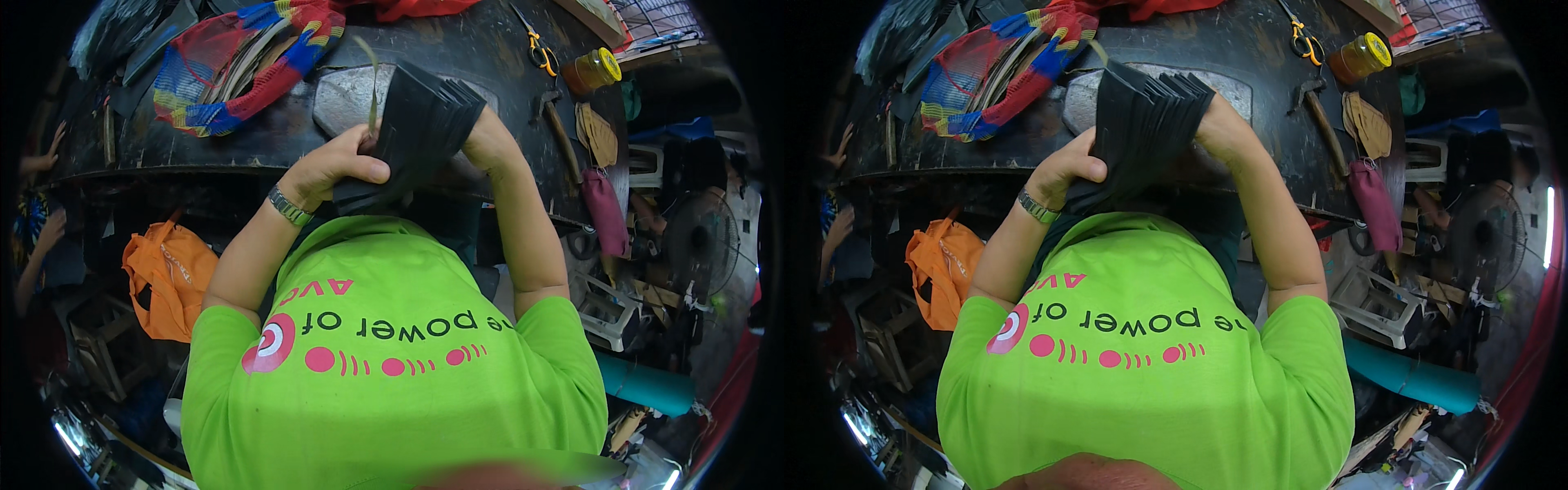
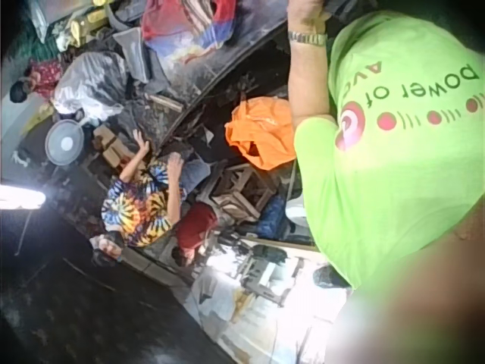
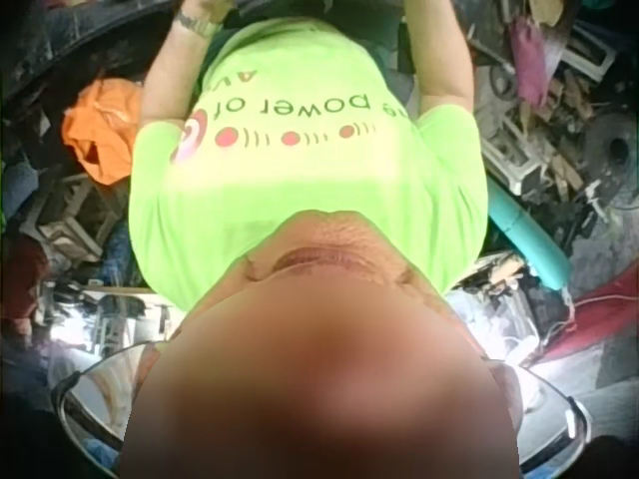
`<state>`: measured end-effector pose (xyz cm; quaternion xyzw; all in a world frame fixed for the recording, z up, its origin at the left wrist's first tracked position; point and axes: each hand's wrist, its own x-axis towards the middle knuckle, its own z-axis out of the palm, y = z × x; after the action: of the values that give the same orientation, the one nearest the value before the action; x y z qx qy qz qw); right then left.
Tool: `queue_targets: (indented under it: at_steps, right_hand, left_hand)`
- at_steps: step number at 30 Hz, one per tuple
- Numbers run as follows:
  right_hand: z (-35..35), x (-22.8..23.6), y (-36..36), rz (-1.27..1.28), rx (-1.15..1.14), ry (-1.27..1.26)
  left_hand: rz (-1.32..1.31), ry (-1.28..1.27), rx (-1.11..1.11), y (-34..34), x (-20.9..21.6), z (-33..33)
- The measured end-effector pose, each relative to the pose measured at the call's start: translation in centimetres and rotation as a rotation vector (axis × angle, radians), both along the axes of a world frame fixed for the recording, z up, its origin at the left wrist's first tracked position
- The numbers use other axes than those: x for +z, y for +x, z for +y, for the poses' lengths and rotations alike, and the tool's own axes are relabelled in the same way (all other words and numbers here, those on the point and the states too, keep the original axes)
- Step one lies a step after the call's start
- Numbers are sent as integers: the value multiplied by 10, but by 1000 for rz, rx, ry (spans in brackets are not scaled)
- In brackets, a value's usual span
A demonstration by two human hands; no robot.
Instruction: The person gathers black rubber pieces on a workbench, aligns them into a neat stack, and ties the bundle with a thin strip. They then place the bundle aside and retrieve more pieces from a red cloth bag, repeating the stacking process.
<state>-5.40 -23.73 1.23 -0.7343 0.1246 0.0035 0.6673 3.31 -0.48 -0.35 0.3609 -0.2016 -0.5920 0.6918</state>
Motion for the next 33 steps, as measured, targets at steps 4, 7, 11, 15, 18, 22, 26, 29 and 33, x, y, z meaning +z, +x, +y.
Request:
queue_targets:
  at_steps: [4, 7, 11, 15, 18, 22, 26, 29, 33]
  right_hand:
    - [-7, -5, -18, 102, -28, 45]
    - [-13, 0, -28, 155, -28, -34]
    - [-26, 12, -37, 205, 124, -155]
    - [-32, 15, -49, 190, 193, -309]
    - [-36, 15, -57, 92, 227, -432]
    - [-45, 27, -70, 140, 323, -509]
    - [-46, 38, -76, 108, 427, -538]
    - [-43, 43, -76, 106, 516, -565]
    - [-38, 49, -73, 126, 576, -604]
  left_hand:
    - [-109, -15, -52, -2, 2, -10]
    - [-162, 23, -72, -1, 4, -16]
    - [-251, 63, -62, 4, 7, -21]
    - [-297, 169, 11, 20, 10, -26]
    - [-310, 169, 61, 23, 12, -32]
    - [-518, 124, 140, 21, 15, -40]
    - [-501, 127, 68, 22, 20, -45]
    - [-457, 144, 6, 24, 20, -50]
    - [-546, 164, 46, 21, 15, -54]
